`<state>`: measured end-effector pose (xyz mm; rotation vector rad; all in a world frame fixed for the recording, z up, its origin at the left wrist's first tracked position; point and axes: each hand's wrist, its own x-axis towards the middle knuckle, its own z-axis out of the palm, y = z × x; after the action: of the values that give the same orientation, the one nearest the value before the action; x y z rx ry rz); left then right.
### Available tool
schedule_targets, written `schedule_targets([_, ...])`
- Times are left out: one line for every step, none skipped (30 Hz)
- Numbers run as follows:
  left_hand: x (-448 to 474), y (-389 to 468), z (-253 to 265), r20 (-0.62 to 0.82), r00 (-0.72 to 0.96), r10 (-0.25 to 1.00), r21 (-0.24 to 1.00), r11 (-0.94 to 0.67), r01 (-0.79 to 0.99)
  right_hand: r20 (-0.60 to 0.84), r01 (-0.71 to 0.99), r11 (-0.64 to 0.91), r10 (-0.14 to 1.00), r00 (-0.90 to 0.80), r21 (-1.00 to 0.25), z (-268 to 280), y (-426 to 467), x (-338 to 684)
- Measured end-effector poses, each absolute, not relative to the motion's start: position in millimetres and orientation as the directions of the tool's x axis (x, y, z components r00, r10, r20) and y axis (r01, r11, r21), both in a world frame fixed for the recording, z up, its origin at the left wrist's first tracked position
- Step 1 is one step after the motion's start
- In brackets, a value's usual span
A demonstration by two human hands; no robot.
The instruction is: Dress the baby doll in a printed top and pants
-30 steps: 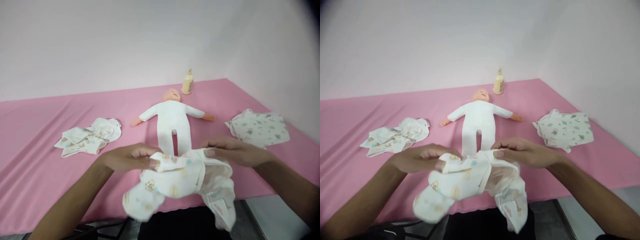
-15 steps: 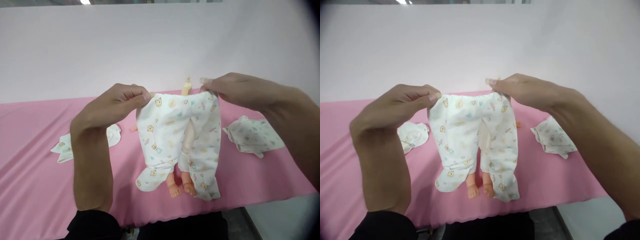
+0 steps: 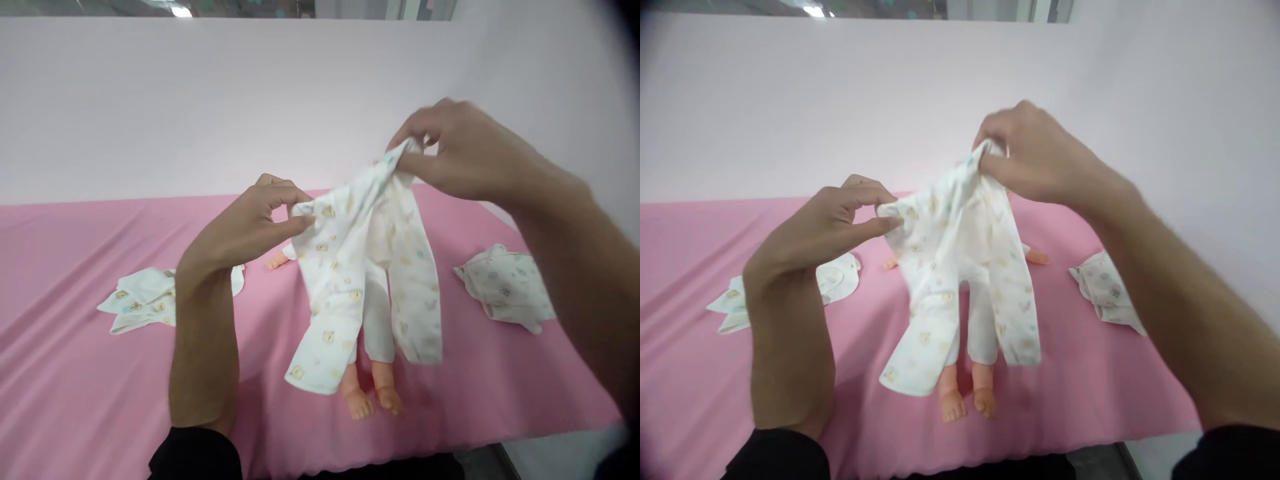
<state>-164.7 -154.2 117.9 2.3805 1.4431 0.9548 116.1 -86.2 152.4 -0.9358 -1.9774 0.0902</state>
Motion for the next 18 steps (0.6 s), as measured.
schedule_targets([-161, -154, 118, 0.443, 0.301, 0.844, 0.458, -0.502, 0.733, 0.767, 0.616, 0.726, 0.571, -0.293, -0.305, 155, -87, 111])
schedule_targets([-158, -154, 118, 0.477, 0.273, 0.835, 0.449, -0.499, 0.742, 0.826, 0.64, 0.728, 0.504, -0.253, -0.248, 155, -88, 105])
schedule_targets([-154, -155, 118, 0.525, 0.232, 0.819, 0.448, -0.497, 0.743, 0.881, 0.648, 0.726, 0.439, -0.175, -0.233, 151, -88, 100])
schedule_targets([-150, -155, 119, 0.582, 0.18, 0.793, 0.456, -0.501, 0.735, 0.917, 0.627, 0.729, 0.394, -0.055, -0.276, 145, -88, 96])
schedule_targets([-147, -157, 119, 0.641, 0.117, 0.758, 0.473, -0.511, 0.718, 0.922, 0.583, 0.739, 0.386, 0.043, -0.337, 138, -89, 92])
schedule_targets([-143, -158, 120, 0.691, 0.054, 0.72, 0.493, -0.525, 0.694, 0.909, 0.528, 0.751, 0.404, 0.108, -0.396, 130, -89, 89])
schedule_targets([-141, -160, 121, 0.726, -0.002, 0.688, 0.513, -0.54, 0.667, 0.888, 0.472, 0.758, 0.439, 0.14, -0.45, 123, -90, 86])
schedule_targets([-138, -162, 122, 0.746, -0.046, 0.664, 0.531, -0.552, 0.642, 0.863, 0.419, 0.759, 0.482, 0.151, -0.498, 116, -92, 84])
schedule_targets([-135, -165, 123, 0.757, -0.081, 0.649, 0.546, -0.559, 0.624, 0.837, 0.37, 0.756, 0.526, 0.148, -0.54, 111, -95, 82])
schedule_targets([-132, -167, 124, 0.764, -0.109, 0.636, 0.554, -0.56, 0.616, 0.813, 0.325, 0.749, 0.565, 0.142, -0.577, 108, -98, 80])
schedule_targets([-129, -169, 126, 0.769, -0.13, 0.626, 0.56, -0.561, 0.609, 0.792, 0.281, 0.743, 0.594, 0.141, -0.607, 106, -102, 79])
schedule_targets([-126, -171, 127, 0.775, -0.164, 0.61, 0.572, -0.567, 0.593, 0.777, 0.236, 0.741, 0.612, 0.15, -0.629, 105, -106, 77])
schedule_targets([-122, -173, 129, 0.779, -0.213, 0.589, 0.592, -0.58, 0.56, 0.766, 0.186, 0.744, 0.62, 0.167, -0.642, 105, -110, 75])
schedule_targets([-118, -175, 130, 0.779, -0.27, 0.566, 0.615, -0.605, 0.505, 0.758, 0.134, 0.748, 0.624, 0.189, -0.65, 106, -115, 73])
schedule_targets([-114, -177, 131, 0.77, -0.32, 0.552, 0.637, -0.638, 0.432, 0.747, 0.086, 0.749, 0.632, 0.206, -0.657, 106, -119, 71])
schedule_targets([-110, -179, 132, 0.755, -0.348, 0.556, 0.655, -0.669, 0.352, 0.735, 0.045, 0.747, 0.64, 0.223, -0.663, 107, -122, 69])
schedule_targets([-106, -181, 132, 0.738, -0.347, 0.579, 0.671, -0.685, 0.284, 0.724, 0.01, 0.744, 0.646, 0.241, -0.668, 108, -126, 67])
schedule_targets([-103, -184, 131, 0.722, -0.318, 0.614, 0.688, -0.685, 0.24, 0.717, -0.007, 0.745, 0.644, 0.267, -0.667, 109, -129, 65])
